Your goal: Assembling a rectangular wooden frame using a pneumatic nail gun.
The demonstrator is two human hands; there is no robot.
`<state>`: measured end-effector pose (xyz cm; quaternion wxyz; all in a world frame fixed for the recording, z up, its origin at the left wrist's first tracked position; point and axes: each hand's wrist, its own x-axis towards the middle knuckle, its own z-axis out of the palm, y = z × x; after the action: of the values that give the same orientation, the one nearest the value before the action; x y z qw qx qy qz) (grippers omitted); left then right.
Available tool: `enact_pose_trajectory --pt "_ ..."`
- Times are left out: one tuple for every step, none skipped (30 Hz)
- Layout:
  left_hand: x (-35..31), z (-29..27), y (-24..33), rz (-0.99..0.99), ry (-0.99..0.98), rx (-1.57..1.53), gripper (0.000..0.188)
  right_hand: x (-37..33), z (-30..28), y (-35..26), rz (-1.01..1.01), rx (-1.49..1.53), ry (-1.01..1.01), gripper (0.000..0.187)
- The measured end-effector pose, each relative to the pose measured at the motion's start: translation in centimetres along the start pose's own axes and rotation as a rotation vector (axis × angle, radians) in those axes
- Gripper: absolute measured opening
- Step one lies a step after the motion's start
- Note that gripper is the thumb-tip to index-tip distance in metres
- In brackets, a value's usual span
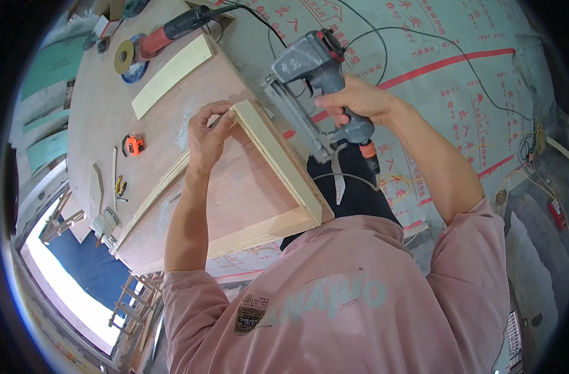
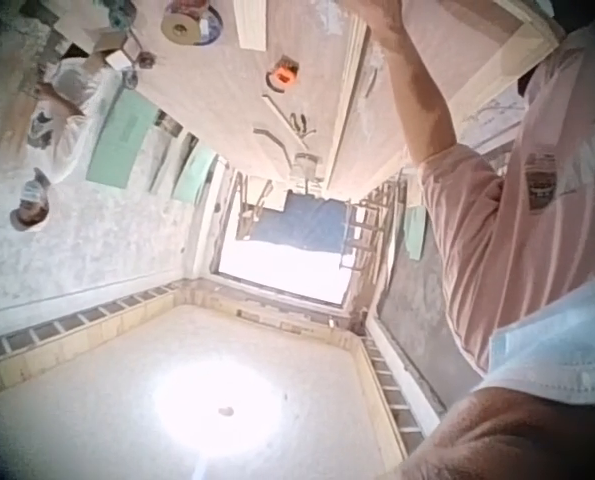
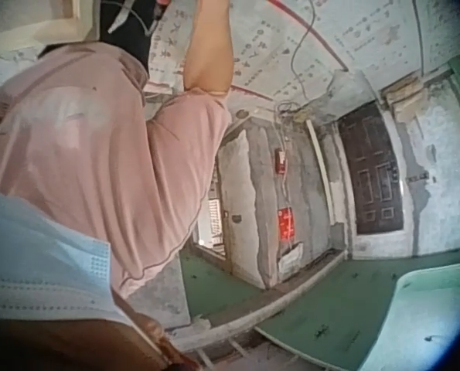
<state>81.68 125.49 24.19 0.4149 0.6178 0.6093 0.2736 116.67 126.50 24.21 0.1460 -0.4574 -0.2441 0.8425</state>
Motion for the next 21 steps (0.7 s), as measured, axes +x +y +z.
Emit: enact_pose_trajectory --pt "0.0 0.0 0.1 -0.001 -0.01 0.004 0.019 0.1 0.0 0.5 -0.041 0.065 -0.106 0.034" --pt "0.0 0.0 0.2 0.009 -0.009 0.011 0.018 0.4 0.1 1.0 -0.044 0.078 -0.117 0.034" --pt "0.0 0.0 0.3 0.021 -0.003 0.017 0.018 0.7 0.3 1.4 -0.018 0.101 -0.174 0.036" --pt "0.0 0.0 0.4 0.023 -0.008 0.02 0.018 1.1 0.4 1.6 0.005 0.121 -0.23 0.038" --pt "0.0 0.0 0.4 0.005 -0.004 -0.009 0.017 1.3 0.6 1.8 0.014 0.134 -0.227 0.036" --pt "-0.1 0.0 0.5 -0.011 0.001 -0.031 0.016 1.5 0.8 1.9 0.017 0.145 -0.226 0.036" --pt "-0.1 0.0 0.5 -0.017 -0.005 -0.036 0.016 1.7 0.9 1.9 0.023 0.2 -0.249 0.036" --pt "-0.1 0.1 0.5 -0.028 -0.003 -0.05 0.016 1.9 1.0 1.8 0.014 0.259 -0.287 0.036" --pt "-0.1 0.0 0.5 -0.049 0.002 -0.057 0.016 2.0 1.1 1.7 0.03 0.256 -0.274 0.036" --pt "-0.1 0.1 0.5 -0.041 0.001 -0.064 0.016 2.0 1.1 1.5 0.038 0.261 -0.271 0.035" --pt "-0.2 0.0 0.5 -0.054 -0.001 -0.058 0.016 2.1 1.2 1.4 0.049 0.261 -0.276 0.034" --pt "-0.2 0.0 0.5 -0.064 -0.001 -0.053 0.016 2.2 1.3 1.3 0.048 0.263 -0.274 0.034" --pt "-0.2 0.0 0.6 -0.064 0.002 -0.053 0.016 2.3 1.3 1.2 0.064 0.258 -0.285 0.034" --pt "-0.2 -0.1 0.6 -0.036 0.0 -0.015 0.017 2.3 1.4 1.2 0.081 0.254 -0.296 0.034" --pt "-0.1 -0.1 0.6 -0.007 -0.002 0.021 0.018 2.3 1.5 1.2 0.08 0.251 -0.297 0.034" --pt "-0.1 -0.1 0.5 -0.006 0.0 0.021 0.018 2.3 1.5 1.2 0.076 0.253 -0.295 0.034" --pt "0.0 -0.1 0.5 0.002 0.003 0.035 0.018 2.2 1.6 1.3 0.074 0.256 -0.293 0.033" --pt "0.0 -0.1 0.5 0.01 0.006 0.048 0.018 2.0 1.6 1.4 0.075 0.256 -0.29 0.033" --pt "0.0 -0.1 0.4 0.009 0.007 0.046 0.018 2.0 1.7 1.4 0.075 0.253 -0.279 0.033" --pt "0.0 -0.1 0.4 0.024 0.011 0.06 0.018 1.9 1.8 1.4 0.081 0.245 -0.264 0.033" --pt "0.0 -0.1 0.3 0.038 0.014 0.073 0.018 1.8 1.9 1.4 0.076 0.249 -0.269 0.033"
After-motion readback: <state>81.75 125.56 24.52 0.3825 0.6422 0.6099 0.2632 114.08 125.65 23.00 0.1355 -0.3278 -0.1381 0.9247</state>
